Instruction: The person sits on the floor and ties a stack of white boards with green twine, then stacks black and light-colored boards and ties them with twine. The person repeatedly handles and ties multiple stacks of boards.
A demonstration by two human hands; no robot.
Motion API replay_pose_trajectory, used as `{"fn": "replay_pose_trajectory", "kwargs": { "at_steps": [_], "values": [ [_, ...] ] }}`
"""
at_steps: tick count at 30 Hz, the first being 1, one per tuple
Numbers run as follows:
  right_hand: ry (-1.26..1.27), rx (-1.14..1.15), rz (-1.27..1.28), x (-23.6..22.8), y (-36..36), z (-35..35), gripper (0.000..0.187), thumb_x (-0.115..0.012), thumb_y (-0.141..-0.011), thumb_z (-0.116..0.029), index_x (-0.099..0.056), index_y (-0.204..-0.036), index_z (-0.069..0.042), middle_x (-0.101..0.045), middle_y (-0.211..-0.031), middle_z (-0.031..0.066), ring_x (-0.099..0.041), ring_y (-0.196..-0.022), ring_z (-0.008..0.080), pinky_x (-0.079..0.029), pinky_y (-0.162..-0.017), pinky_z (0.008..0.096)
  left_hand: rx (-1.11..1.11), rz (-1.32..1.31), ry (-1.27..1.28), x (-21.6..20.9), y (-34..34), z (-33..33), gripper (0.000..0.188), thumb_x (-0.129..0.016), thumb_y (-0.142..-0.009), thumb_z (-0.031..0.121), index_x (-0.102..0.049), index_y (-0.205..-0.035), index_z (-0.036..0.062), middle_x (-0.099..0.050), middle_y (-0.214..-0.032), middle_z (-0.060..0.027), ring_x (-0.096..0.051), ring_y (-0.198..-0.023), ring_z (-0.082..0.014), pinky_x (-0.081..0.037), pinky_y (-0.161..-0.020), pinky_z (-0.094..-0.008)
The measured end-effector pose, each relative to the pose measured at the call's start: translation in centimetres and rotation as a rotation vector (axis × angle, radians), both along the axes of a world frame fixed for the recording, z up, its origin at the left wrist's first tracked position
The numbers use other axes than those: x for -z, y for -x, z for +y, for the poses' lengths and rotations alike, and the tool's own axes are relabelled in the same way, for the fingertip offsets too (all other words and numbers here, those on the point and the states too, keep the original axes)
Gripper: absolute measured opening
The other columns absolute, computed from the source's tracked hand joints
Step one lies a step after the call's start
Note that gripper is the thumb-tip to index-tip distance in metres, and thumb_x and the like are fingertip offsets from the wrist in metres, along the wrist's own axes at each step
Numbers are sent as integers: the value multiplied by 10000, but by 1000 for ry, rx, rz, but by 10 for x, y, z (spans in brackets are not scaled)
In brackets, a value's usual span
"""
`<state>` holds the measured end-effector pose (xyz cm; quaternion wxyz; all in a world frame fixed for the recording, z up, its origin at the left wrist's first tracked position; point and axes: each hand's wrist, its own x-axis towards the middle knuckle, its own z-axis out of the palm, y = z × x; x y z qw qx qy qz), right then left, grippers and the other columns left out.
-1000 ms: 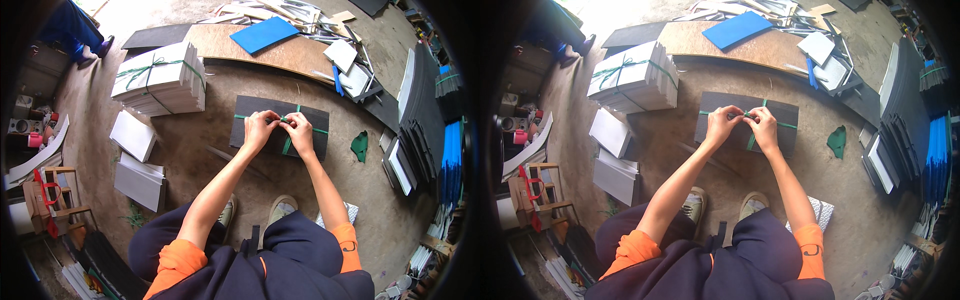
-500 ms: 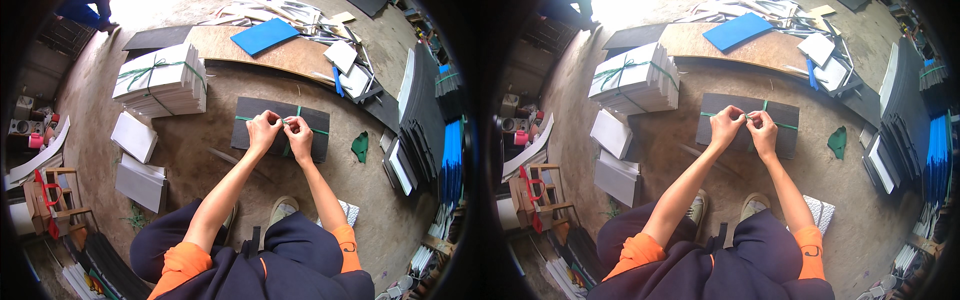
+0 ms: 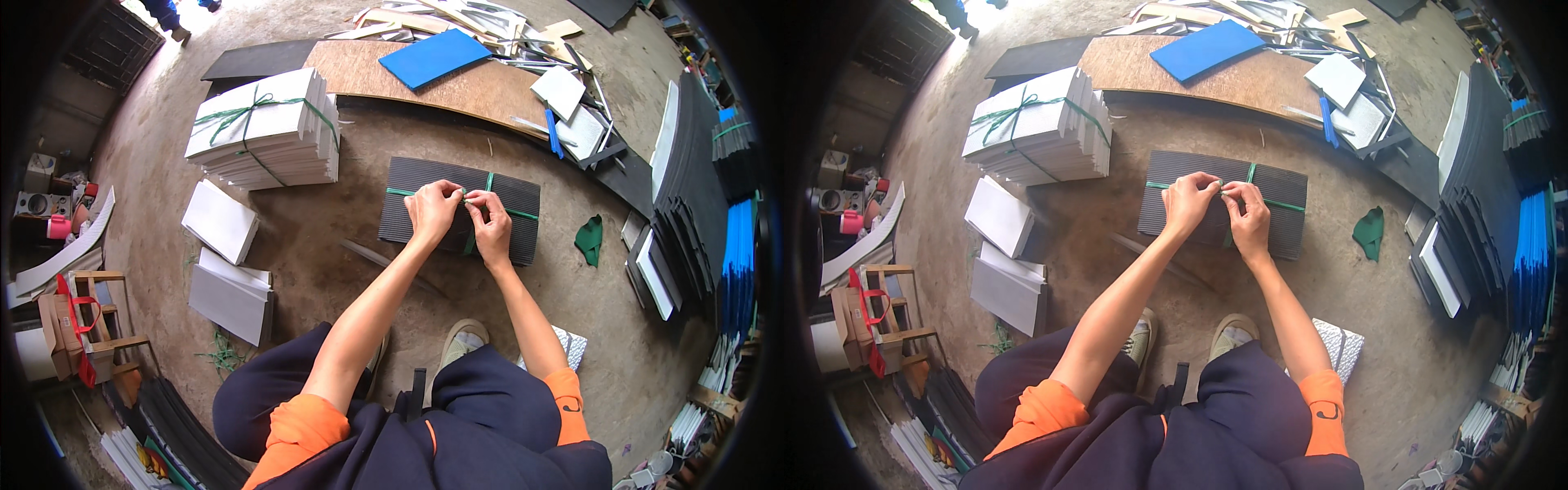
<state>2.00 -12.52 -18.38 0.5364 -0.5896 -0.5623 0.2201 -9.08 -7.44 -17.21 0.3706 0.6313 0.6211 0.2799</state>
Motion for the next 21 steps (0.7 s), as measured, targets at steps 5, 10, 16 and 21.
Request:
{"fn": "replay_pose_trajectory", "kwargs": {
  "at_steps": [5, 10, 16, 21],
  "values": [
    [88, -35, 124, -3, -2, 0, 45, -578, -814, 1, -536, -818, -15, -612, -892, 40, -566, -774, 113, -435, -642, 238, -51, 19, 87, -4, -4, 4, 200, -592, -756, 262, -695, -845, 114, -673, -770, -78, -631, -774, -236, -353, -769, -347],
    [72, -53, 64, -2, -3, 2, 40, -574, -825, -10, -536, -817, -19, -598, -853, 37, -540, -771, 110, -425, -647, 233, -21, 88, 68, -5, -4, 3, 187, -603, -753, 264, -696, -844, 130, -675, -765, -74, -635, -783, -230, -366, -758, -348],
    [75, -118, -34, 2, -5, 11, 60, -582, -822, -60, -529, -827, -32, -586, -791, 30, -454, -724, 184, -404, -637, 307, -42, 9, 130, -4, -1, 10, 185, -617, -746, 262, -699, -859, 141, -679, -818, -63, -637, -800, -225, -391, -742, -343],
    [91, -152, -67, -2, -3, 12, 47, -538, -833, -50, -499, -851, -29, -554, -764, 80, -473, -728, 257, -408, -669, 367, -128, 62, 111, -4, -9, 6, 167, -604, -750, 238, -695, -846, 136, -676, -802, -77, -630, -813, -235, -361, -786, -352]
  ]
}}
